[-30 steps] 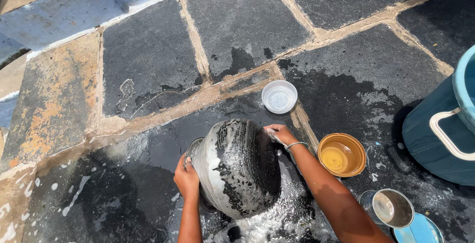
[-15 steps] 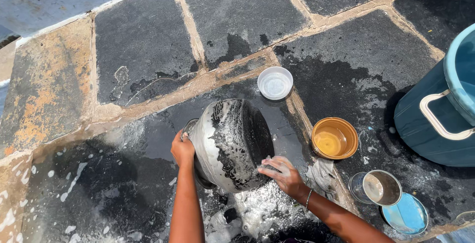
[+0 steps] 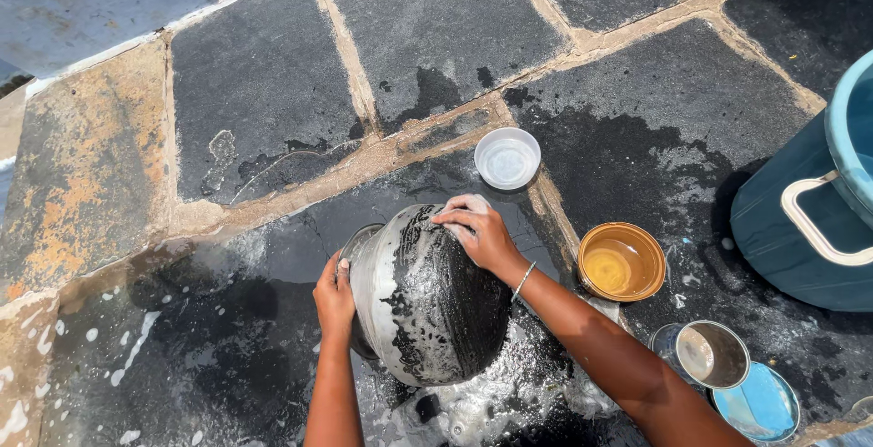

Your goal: The person scrubs a large metal pot with a cloth and soapy water, cleaning both the exterior and interior before placing it onto a drying rack with other dishes.

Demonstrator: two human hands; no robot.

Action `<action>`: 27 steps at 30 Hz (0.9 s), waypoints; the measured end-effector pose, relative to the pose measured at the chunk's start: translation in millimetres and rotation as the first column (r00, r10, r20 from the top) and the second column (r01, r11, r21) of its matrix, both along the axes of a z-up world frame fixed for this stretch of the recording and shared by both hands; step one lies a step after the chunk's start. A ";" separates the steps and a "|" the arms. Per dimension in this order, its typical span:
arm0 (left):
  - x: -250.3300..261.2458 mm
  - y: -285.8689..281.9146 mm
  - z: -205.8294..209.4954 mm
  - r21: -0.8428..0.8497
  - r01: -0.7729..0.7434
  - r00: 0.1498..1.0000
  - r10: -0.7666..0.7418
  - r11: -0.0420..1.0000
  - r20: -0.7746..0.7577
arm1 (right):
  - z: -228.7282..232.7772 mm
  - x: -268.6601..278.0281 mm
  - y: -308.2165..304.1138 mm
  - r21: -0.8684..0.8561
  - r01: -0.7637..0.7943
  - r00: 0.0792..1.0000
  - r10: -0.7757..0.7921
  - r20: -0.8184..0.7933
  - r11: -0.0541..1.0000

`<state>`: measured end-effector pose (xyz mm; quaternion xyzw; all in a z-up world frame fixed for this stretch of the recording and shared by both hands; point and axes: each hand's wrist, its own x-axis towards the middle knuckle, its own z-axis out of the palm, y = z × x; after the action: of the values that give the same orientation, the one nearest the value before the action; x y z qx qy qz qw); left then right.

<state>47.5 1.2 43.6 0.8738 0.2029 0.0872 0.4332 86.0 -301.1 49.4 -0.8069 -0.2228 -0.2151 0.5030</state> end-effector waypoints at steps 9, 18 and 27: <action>-8.5 -2.5 -3.3 0.003 -0.111 0.994 0.111 0.994 -0.005 | -213.6 12.2 -49.7 0.319 0.408 0.524 0.067 -0.849 0.855; -72.7 -4.6 -103.0 -0.073 -0.070 0.920 0.092 0.995 0.380 | -174.5 -5.6 -70.5 0.211 0.457 0.598 -0.122 -0.792 0.864; 24.6 -8.1 7.9 0.084 0.115 0.974 -0.096 0.990 -0.205 | -48.2 -26.3 -48.2 0.167 0.234 0.950 -0.188 -0.251 0.958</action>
<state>72.1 -6.8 51.5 0.9073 0.1944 -0.0151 0.3725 59.7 -349.3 1.1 -0.7926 -0.0523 -0.1925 0.5762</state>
